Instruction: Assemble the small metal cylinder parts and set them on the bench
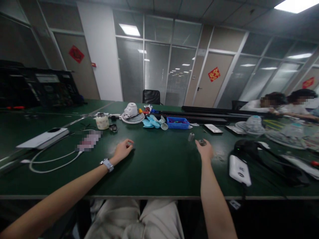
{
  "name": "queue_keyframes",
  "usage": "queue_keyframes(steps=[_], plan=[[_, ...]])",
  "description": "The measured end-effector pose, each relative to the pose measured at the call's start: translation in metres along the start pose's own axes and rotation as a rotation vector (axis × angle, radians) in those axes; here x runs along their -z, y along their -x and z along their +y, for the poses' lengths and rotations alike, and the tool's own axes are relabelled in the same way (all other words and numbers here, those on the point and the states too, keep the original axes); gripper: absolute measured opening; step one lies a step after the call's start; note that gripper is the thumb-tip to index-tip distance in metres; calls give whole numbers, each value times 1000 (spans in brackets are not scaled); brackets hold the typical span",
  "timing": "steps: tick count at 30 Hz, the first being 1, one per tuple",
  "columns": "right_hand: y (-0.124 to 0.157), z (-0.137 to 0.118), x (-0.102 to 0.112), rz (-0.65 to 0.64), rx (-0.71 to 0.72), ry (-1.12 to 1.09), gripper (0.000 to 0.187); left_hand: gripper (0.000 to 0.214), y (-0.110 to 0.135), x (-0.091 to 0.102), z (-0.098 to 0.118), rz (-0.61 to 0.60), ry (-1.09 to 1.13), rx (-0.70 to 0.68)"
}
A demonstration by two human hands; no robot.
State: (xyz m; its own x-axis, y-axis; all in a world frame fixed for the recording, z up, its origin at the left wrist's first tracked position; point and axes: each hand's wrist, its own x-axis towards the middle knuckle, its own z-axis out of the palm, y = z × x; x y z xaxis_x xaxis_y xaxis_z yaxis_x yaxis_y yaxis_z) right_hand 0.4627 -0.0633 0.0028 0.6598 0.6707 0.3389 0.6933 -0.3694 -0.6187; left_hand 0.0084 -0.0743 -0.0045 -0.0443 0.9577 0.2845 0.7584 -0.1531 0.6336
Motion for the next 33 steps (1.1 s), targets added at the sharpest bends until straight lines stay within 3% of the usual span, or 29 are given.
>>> queue_keyframes(steps=[4, 10, 14, 21, 25, 29, 33], plan=[[-7, 13, -11, -114, -43, -53, 55, 24, -6, -2, -3, -46, 23, -48], [2, 13, -2, -156, 11, -43, 50, 28, -19, -2, -7, -132, 112, -87], [19, -18, -14, -239, 132, -160, 54, 29, -28, -1, -9, -164, 151, -102], [77, -115, -64, -529, 427, -459, 47, 27, -45, -8, 0, -231, 162, -74], [107, -153, -75, -697, 520, -494, 40, 28, -46, -10, 6, -248, 206, -71], [113, -158, -76, -765, 547, -451, 35, 27, -41, -9, 2, -257, 238, -48], [112, -138, -83, -729, 548, -416, 31, 27, -35, -15, -10, -219, 266, 52]])
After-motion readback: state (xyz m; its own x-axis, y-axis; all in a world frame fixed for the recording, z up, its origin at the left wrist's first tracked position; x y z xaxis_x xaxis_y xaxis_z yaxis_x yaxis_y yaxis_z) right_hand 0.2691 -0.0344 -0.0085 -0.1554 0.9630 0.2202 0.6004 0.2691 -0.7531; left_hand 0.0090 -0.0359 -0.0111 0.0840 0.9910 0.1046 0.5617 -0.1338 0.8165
